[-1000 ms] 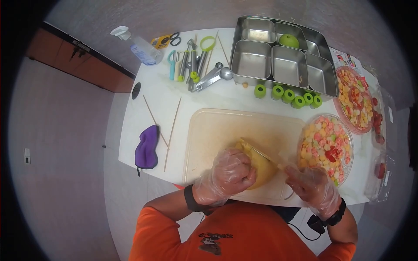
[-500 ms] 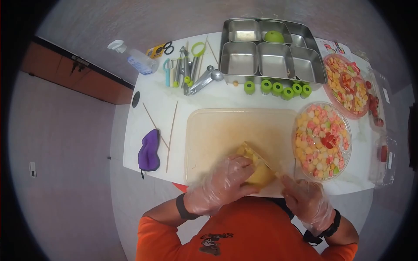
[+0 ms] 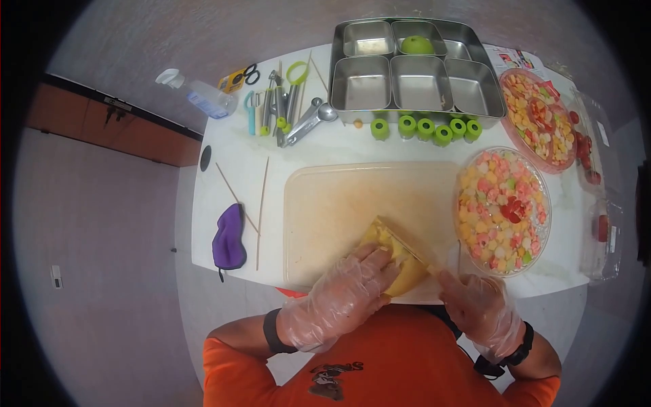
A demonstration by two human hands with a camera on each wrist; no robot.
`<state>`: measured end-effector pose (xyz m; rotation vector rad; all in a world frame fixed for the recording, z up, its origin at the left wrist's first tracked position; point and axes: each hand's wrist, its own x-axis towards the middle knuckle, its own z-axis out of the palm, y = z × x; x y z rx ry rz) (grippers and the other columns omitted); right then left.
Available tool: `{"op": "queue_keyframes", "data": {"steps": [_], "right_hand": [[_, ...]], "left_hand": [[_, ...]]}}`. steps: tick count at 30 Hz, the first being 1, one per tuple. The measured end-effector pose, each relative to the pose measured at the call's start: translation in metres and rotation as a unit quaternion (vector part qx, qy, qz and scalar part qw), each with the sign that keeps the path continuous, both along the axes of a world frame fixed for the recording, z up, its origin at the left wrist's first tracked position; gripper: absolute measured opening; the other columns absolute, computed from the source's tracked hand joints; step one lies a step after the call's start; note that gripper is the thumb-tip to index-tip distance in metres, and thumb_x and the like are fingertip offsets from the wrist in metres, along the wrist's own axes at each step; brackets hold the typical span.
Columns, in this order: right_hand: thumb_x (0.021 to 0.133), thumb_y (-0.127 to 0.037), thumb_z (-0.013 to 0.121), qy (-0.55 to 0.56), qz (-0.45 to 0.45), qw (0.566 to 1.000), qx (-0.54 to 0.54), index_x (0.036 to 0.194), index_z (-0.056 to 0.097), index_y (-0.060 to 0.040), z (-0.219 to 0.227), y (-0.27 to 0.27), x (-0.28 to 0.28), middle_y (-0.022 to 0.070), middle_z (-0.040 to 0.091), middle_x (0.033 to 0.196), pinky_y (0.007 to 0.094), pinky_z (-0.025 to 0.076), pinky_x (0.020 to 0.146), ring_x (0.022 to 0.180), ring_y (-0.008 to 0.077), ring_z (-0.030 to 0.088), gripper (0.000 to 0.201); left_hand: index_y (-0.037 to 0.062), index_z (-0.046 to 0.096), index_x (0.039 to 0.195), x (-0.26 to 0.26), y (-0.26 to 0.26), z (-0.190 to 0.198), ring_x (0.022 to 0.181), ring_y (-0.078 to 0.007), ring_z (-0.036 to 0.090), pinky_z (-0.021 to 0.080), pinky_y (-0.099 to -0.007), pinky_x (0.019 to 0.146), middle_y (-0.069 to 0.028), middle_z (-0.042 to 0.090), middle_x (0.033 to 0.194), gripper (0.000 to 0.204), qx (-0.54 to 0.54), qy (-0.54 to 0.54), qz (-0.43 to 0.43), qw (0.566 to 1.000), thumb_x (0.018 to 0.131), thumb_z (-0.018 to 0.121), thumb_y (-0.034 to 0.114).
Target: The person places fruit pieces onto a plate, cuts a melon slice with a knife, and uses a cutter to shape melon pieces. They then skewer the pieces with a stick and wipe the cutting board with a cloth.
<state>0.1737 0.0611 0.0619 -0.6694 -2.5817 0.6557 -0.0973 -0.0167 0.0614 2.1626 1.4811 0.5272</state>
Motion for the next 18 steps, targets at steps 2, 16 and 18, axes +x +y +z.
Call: {"op": "queue_keyframes", "data": {"steps": [2,16,18], "right_hand": [[0.078,0.003,0.073,-0.012,0.005,1.0,-0.017,0.123,0.065,0.0034,-0.001,0.0,0.0,0.0056,0.054,0.067,0.0372,0.041,0.044,0.051,0.0222,0.053,0.046],[0.082,0.003,0.067,-0.071,0.033,0.996,-0.043,0.13,0.059,0.0015,0.012,0.009,-0.004,0.0076,0.057,0.069,0.0363,0.042,0.042,0.05,0.0237,0.056,0.049],[0.083,0.003,0.067,-0.062,0.027,0.997,-0.044,0.129,0.06,0.0008,0.013,0.011,-0.004,0.0071,0.056,0.068,0.0358,0.041,0.041,0.049,0.0232,0.055,0.047]], "left_hand": [[0.0009,0.059,0.133,0.0,0.001,0.002,0.118,-0.0436,0.056,0.052,-0.0484,0.096,-0.018,0.054,0.124,0.075,-0.011,0.001,-0.001,1.0,0.065,0.088,0.013],[0.0072,0.061,0.134,-0.006,0.0,-0.001,0.125,-0.0438,0.053,0.051,-0.0488,0.101,-0.0161,0.051,0.131,0.069,-0.048,0.019,-0.011,0.999,0.071,0.089,0.017],[0.0073,0.061,0.133,-0.007,0.001,-0.002,0.125,-0.0438,0.053,0.051,-0.0489,0.101,-0.0161,0.052,0.131,0.068,-0.049,0.018,-0.017,0.999,0.071,0.089,0.017]]}}
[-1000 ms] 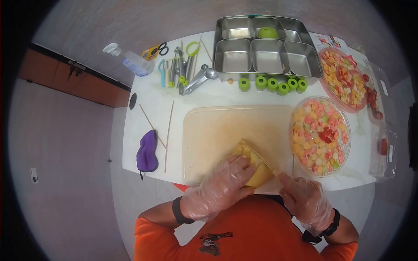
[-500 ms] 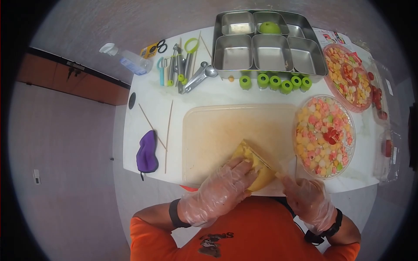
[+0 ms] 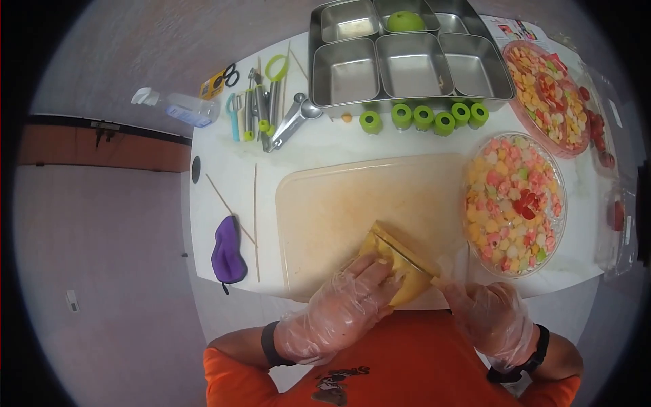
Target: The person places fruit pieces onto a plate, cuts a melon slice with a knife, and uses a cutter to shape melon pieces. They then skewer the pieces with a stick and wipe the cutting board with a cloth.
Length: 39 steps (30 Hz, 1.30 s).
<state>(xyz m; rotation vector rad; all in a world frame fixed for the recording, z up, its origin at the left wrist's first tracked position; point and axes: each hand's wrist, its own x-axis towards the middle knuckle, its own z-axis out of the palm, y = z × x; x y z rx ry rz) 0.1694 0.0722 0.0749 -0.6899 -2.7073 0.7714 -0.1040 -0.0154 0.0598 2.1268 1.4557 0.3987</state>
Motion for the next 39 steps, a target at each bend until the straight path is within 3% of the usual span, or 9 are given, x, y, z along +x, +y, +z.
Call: {"op": "queue_keyframes", "data": {"steps": [8,14,20,39], "right_hand": [[0.088,-0.005,0.067,-0.028,-0.003,1.0,0.011,0.118,0.066,-0.0022,-0.004,0.003,-0.004,0.0032,0.05,0.061,0.0357,0.041,0.04,0.048,0.0209,0.056,0.03],[0.087,-0.005,0.066,-0.025,-0.003,0.999,0.021,0.119,0.065,-0.0021,-0.003,0.003,-0.004,0.0038,0.053,0.064,0.0354,0.041,0.04,0.051,0.0203,0.057,0.033],[0.086,-0.003,0.065,-0.017,-0.006,1.0,0.021,0.123,0.064,-0.0012,0.0,0.0,-0.003,0.0045,0.052,0.064,0.0355,0.041,0.04,0.05,0.0205,0.056,0.038],[0.086,-0.002,0.065,-0.026,0.018,0.999,0.042,0.13,0.063,0.0014,-0.013,0.005,-0.006,0.0046,0.051,0.063,0.037,0.043,0.042,0.051,0.0214,0.056,0.044]], "left_hand": [[0.0071,0.062,0.131,0.0,0.002,0.001,0.123,-0.0443,0.054,0.051,-0.0492,0.1,-0.0171,0.054,0.129,0.065,-0.017,0.01,-0.001,1.0,0.072,0.088,0.017],[0.005,0.062,0.129,0.001,0.001,0.0,0.119,-0.0459,0.057,0.052,-0.0505,0.097,-0.0188,0.055,0.125,0.066,0.021,0.001,0.007,1.0,0.07,0.089,0.016],[0.0023,0.062,0.127,0.0,0.002,-0.003,0.117,-0.0461,0.057,0.052,-0.0512,0.096,-0.0193,0.055,0.123,0.067,-0.014,-0.011,0.009,1.0,0.067,0.089,0.016],[0.0073,0.063,0.13,-0.002,-0.003,-0.007,0.121,-0.0476,0.056,0.053,-0.0516,0.097,-0.0184,0.055,0.128,0.068,0.024,-0.009,0.013,1.0,0.069,0.091,0.021]]}}
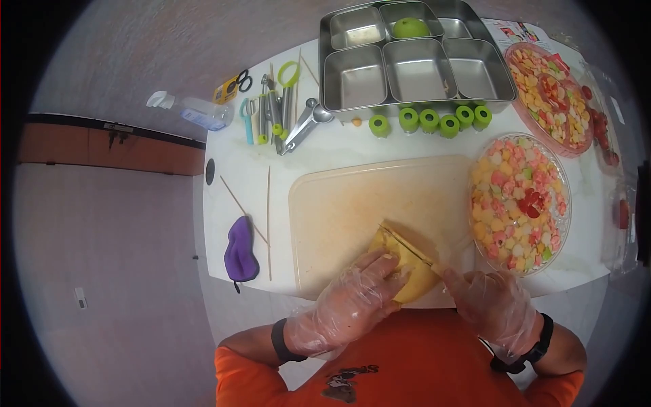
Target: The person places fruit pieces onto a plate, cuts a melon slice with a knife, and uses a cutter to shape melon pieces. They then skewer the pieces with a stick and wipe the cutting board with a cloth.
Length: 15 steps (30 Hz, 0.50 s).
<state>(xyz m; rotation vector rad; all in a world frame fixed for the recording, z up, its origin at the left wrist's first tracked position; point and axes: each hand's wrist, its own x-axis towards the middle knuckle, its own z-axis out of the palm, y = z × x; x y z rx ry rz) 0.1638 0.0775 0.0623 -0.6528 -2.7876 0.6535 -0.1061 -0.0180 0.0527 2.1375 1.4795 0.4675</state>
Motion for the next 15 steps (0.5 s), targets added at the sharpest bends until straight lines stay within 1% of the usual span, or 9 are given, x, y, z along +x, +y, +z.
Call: {"op": "queue_keyframes", "data": {"steps": [6,8,11,15], "right_hand": [[0.087,-0.002,0.066,0.007,0.009,1.0,0.003,0.128,0.063,0.0045,0.006,0.001,0.001,0.0034,0.049,0.062,0.036,0.041,0.04,0.05,0.0202,0.054,0.041],[0.087,-0.002,0.067,-0.03,0.031,0.996,0.076,0.126,0.064,0.0045,0.009,0.002,-0.001,0.002,0.045,0.061,0.0344,0.039,0.039,0.05,0.0185,0.052,0.04],[0.086,-0.002,0.067,-0.034,0.027,0.998,0.052,0.127,0.064,0.0041,0.011,0.004,-0.001,0.0009,0.044,0.062,0.033,0.039,0.039,0.05,0.0172,0.05,0.041],[0.085,-0.002,0.067,-0.014,0.03,0.998,0.052,0.128,0.063,0.0041,0.006,0.006,-0.002,0.0004,0.044,0.063,0.0327,0.038,0.039,0.05,0.0167,0.049,0.043]], "left_hand": [[0.0069,0.062,0.13,0.001,0.003,0.003,0.123,-0.0464,0.055,0.051,-0.0506,0.099,-0.0181,0.054,0.126,0.067,-0.018,-0.002,0.0,1.0,0.07,0.09,0.022],[0.0068,0.062,0.13,0.001,0.001,0.003,0.124,-0.046,0.055,0.051,-0.0503,0.1,-0.0179,0.054,0.127,0.068,-0.028,0.008,0.0,1.0,0.071,0.09,0.022],[0.0066,0.061,0.132,0.0,-0.003,-0.001,0.127,-0.0453,0.052,0.049,-0.0497,0.102,-0.0173,0.052,0.13,0.069,-0.011,0.01,0.005,1.0,0.072,0.09,0.023],[0.0079,0.061,0.133,-0.001,-0.004,-0.003,0.129,-0.0447,0.051,0.048,-0.0497,0.104,-0.0163,0.051,0.133,0.069,-0.022,0.013,0.004,1.0,0.072,0.089,0.023]]}}
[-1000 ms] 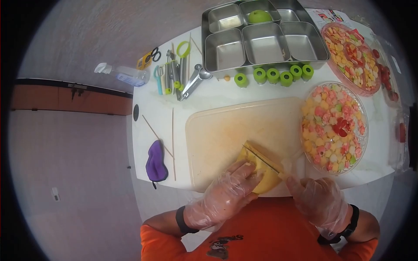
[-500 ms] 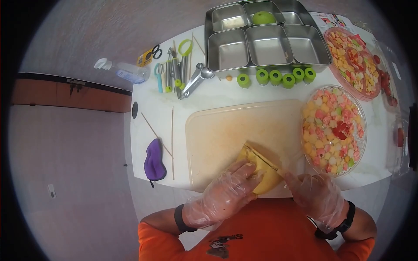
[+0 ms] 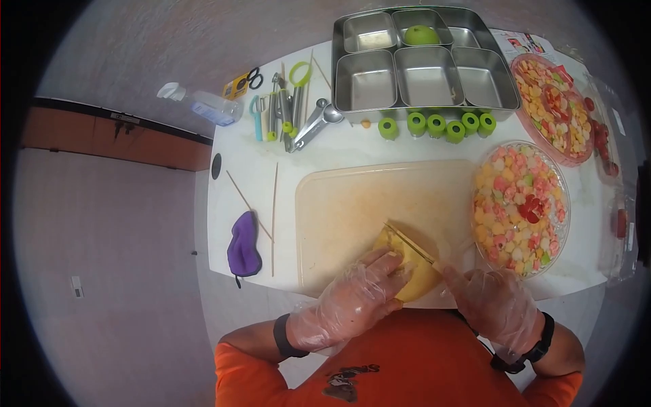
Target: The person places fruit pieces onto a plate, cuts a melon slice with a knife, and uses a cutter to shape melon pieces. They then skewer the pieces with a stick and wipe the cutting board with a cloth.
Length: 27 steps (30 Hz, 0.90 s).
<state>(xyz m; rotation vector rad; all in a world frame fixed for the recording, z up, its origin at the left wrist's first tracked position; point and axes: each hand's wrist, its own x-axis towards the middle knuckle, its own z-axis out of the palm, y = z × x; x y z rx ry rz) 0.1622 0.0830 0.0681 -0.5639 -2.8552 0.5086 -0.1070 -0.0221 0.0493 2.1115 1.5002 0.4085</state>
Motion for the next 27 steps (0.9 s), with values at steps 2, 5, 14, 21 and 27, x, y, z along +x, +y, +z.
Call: {"op": "queue_keyframes", "data": {"steps": [2,5,14,21,27], "right_hand": [[0.084,-0.002,0.068,0.005,0.003,1.0,0.007,0.128,0.063,0.005,0.001,0.0,0.001,0.0014,0.045,0.063,0.0327,0.039,0.04,0.05,0.0178,0.05,0.045],[0.083,-0.002,0.067,0.02,0.007,0.999,0.035,0.128,0.062,0.0064,0.0,-0.001,0.001,0.0024,0.047,0.064,0.0335,0.04,0.041,0.051,0.019,0.052,0.046],[0.081,0.0,0.066,-0.002,0.013,1.0,0.001,0.132,0.059,0.0081,0.008,0.002,-0.001,0.0048,0.05,0.066,0.0345,0.044,0.046,0.055,0.0213,0.054,0.052],[0.086,-0.003,0.062,-0.027,0.006,0.999,0.023,0.135,0.06,0.0003,0.012,0.007,0.0,0.004,0.049,0.067,0.033,0.045,0.047,0.057,0.0203,0.055,0.05],[0.086,-0.007,0.061,-0.083,0.014,0.996,0.035,0.137,0.061,-0.002,0.016,0.004,-0.001,0.0025,0.05,0.071,0.0317,0.047,0.05,0.063,0.0173,0.057,0.052]], "left_hand": [[0.0083,0.061,0.133,0.0,0.0,0.0,0.129,-0.0445,0.051,0.048,-0.0496,0.104,-0.0161,0.051,0.134,0.069,0.003,-0.005,-0.002,1.0,0.072,0.089,0.022],[0.0088,0.061,0.134,0.001,0.0,0.002,0.129,-0.0443,0.052,0.048,-0.0495,0.104,-0.0156,0.051,0.135,0.07,0.012,-0.005,0.002,1.0,0.072,0.09,0.022],[0.0072,0.061,0.133,0.002,0.001,0.001,0.128,-0.044,0.052,0.049,-0.0492,0.103,-0.0159,0.051,0.133,0.069,0.015,0.0,0.003,1.0,0.071,0.089,0.02],[0.0025,0.063,0.125,0.006,0.009,0.007,0.117,-0.0442,0.057,0.052,-0.0489,0.092,-0.0185,0.054,0.123,0.067,0.019,-0.021,0.002,1.0,0.066,0.09,0.018],[0.002,0.065,0.12,0.01,0.012,0.015,0.106,-0.0425,0.06,0.053,-0.049,0.085,-0.0181,0.055,0.119,0.064,0.046,-0.026,0.016,0.998,0.063,0.091,0.016]]}}
